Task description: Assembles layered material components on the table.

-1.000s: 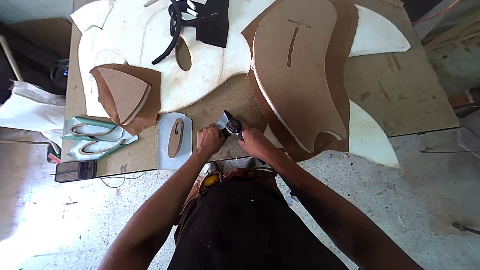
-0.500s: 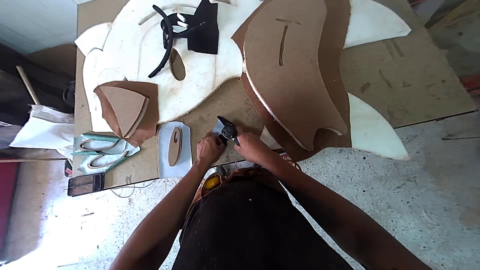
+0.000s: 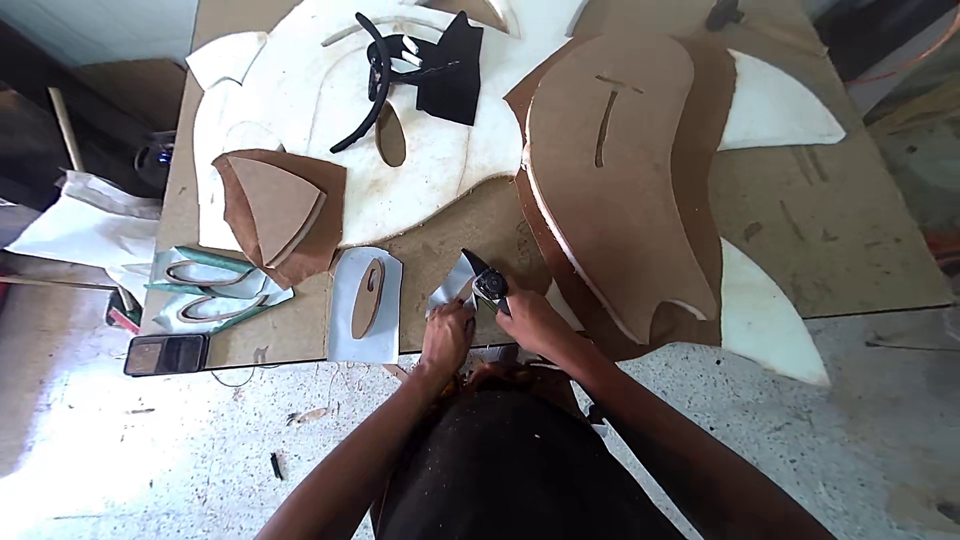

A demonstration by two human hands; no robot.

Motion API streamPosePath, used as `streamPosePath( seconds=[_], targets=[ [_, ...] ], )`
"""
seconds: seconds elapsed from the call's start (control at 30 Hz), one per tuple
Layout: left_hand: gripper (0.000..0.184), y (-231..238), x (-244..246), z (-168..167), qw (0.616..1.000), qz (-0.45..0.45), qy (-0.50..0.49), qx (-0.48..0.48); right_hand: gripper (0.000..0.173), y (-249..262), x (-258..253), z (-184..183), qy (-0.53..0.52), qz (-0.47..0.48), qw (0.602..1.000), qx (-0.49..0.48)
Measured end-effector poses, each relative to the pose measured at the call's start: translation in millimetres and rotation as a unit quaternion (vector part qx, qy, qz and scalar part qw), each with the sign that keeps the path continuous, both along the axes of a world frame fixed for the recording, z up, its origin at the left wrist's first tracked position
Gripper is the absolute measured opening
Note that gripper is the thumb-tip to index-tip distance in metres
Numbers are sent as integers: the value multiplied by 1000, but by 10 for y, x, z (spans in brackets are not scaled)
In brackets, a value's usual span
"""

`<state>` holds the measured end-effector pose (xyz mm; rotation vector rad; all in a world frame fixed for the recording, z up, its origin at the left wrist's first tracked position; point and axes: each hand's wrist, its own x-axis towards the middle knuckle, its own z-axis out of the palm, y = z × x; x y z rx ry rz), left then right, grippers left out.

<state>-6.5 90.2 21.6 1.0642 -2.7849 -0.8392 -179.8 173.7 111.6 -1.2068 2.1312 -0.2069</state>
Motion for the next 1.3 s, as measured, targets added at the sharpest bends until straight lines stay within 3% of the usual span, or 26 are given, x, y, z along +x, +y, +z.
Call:
streamPosePath(
  seconds=[0.2,0.37,0.43,0.47,0.53,0.57,0.6,0.7,0.77,1.07,1.3],
  targets=[
    [29,28,118,-92,999,13,41,20,38,-89,32,10,25,-9,1000,10],
    [23,-220,376,66,954,207,153,154,38,-158,80,31,26,-15,998,51],
    [20,-309,480,4,941,245,180,148,38,-161,120,56,30,-15,998,62],
    [31,-314,526,-15,951,225,165,136,36,-151,137,52,33,-12,998,56],
    [71,-263,556,26,981,146,98,84,34,-139,153,41,40,-10,998,42],
    [79,-219,540,30,990,114,70,55,34,-132,161,44,42,-11,998,37],
    [77,-193,517,8,994,91,54,33,34,-130,172,63,40,-15,999,34],
    [34,-252,469,-163,991,76,104,22,33,-126,217,138,16,-34,998,41],
    [21,-307,455,-218,986,83,136,48,28,-133,194,43,21,-37,998,51],
    [30,-473,456,-152,975,164,87,125,25,-101,276,-2,16,-49,998,35],
    [29,-650,467,-54,969,146,50,195,21,118,412,-40,-27,6,1000,9]
  ],
)
